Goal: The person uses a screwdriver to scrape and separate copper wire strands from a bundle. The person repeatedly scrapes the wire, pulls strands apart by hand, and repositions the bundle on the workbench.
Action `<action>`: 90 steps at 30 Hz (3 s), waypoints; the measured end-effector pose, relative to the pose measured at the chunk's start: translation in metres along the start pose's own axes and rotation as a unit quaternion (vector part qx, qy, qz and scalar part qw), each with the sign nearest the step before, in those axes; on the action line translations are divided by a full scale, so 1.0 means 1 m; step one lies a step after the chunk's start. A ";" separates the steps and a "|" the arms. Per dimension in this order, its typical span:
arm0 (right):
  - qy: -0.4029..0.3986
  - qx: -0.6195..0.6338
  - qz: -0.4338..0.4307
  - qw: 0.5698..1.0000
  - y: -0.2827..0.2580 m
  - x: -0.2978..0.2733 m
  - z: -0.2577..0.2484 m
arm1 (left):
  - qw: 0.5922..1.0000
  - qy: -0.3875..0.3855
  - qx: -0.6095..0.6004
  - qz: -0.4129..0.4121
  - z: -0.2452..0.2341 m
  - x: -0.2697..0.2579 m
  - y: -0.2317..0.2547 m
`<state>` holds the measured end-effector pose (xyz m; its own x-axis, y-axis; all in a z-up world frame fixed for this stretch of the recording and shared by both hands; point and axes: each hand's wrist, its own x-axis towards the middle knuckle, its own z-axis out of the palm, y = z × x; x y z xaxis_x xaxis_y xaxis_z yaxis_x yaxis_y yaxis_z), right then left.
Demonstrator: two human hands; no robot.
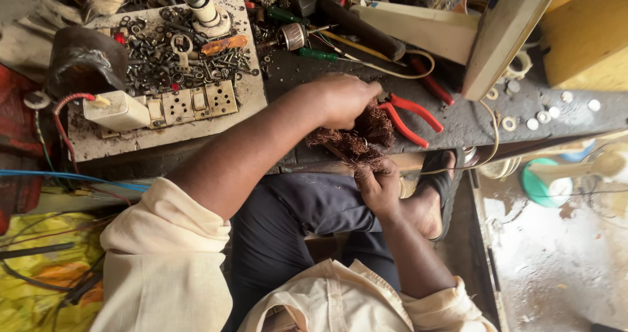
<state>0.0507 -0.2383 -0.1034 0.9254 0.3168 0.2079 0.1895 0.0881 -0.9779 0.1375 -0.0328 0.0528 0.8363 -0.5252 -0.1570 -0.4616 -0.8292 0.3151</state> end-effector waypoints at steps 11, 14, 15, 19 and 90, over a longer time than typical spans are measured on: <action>0.031 0.016 -0.017 0.999 0.002 -0.004 0.008 | 0.997 0.047 0.005 -0.063 0.012 -0.001 0.008; 0.039 0.030 -0.018 0.999 -0.001 -0.010 0.011 | 0.997 0.041 0.010 -0.069 0.017 -0.003 0.013; 0.043 0.027 -0.017 0.999 0.000 -0.012 0.010 | 0.997 0.032 0.013 -0.073 0.017 -0.003 0.014; 0.031 -0.007 -0.049 0.998 0.016 -0.012 -0.003 | 0.997 0.053 0.010 -0.062 0.021 -0.001 0.015; -0.086 -0.285 -0.117 0.947 0.016 -0.029 -0.081 | 0.920 0.210 -0.276 -0.184 0.034 0.031 -0.010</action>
<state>0.0538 -0.3224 -0.1271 0.7779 0.5057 0.3731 0.5753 -0.3339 -0.7467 0.1582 -0.0472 0.0133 0.9999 -0.0112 -0.0092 -0.0003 -0.6515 0.7586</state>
